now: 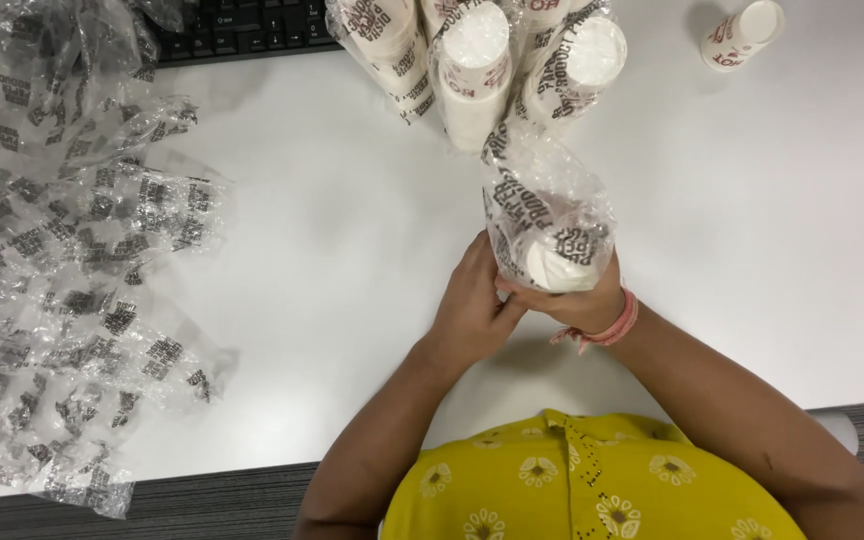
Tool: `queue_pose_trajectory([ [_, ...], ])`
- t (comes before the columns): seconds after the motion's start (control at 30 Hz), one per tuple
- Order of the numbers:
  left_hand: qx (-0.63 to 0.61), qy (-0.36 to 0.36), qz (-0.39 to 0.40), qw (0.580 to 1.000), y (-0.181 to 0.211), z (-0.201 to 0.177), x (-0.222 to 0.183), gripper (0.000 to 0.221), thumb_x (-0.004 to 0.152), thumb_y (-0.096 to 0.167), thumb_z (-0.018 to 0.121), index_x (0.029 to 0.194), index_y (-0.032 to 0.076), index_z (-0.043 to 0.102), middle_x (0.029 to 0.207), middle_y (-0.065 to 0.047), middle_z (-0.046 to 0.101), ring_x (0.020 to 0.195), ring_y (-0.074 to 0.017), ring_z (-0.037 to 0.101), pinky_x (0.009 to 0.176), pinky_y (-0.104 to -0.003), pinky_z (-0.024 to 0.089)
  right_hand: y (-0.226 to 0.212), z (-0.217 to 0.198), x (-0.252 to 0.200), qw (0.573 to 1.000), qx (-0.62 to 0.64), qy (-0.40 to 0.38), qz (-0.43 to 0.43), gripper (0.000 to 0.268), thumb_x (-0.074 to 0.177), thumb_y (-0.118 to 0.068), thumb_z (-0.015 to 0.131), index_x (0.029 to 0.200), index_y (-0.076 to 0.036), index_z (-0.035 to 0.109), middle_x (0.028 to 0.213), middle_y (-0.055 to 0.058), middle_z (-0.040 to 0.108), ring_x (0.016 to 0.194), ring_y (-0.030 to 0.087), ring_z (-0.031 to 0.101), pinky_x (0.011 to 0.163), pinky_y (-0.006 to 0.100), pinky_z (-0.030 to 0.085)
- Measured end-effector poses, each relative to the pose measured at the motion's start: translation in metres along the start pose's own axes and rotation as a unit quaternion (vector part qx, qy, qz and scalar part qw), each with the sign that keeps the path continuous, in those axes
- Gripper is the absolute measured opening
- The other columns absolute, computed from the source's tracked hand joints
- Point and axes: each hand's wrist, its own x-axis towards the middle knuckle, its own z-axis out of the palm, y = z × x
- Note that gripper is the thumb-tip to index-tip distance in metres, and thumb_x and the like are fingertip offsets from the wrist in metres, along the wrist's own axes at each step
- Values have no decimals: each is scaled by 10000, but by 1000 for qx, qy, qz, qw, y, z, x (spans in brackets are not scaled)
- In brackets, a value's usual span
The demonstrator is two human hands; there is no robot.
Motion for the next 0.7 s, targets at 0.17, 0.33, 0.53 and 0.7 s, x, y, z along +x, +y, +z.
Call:
queue_pose_trajectory([
  [0.17,-105,30,-14,994,-6,12,-13,795,852,25,679,1547,0,293,1488,-221,493,1403,-391,522,1165,-455,459,27,-4,-8,998,-67,-9,6,738,800,-108,911,1402,12,500,1327,110,668,1206,161,671,1035,321,567],
  [0.33,-83,139,137,977,55,-4,1,1111,727,-20,772,1562,3,39,1606,-260,197,1522,-373,282,1269,-520,274,21,-4,-4,998,-28,-50,40,690,840,-17,838,1446,19,510,1392,127,647,1277,202,638,1082,348,527],
  [0.53,-221,114,7,969,21,21,18,797,926,71,845,1553,-68,374,1301,-191,670,1194,-196,674,1057,-345,569,20,-5,2,984,-40,-62,161,463,938,-93,727,1382,-39,604,1295,97,699,1166,208,677,997,334,580],
  [0.7,-245,120,22,962,-6,31,13,691,865,24,829,1449,-59,469,1297,-150,682,1187,-189,670,1058,-328,563,25,-9,-3,951,-289,-107,18,512,823,-72,779,1314,-49,635,1294,141,684,1196,309,663,1022,410,525],
])
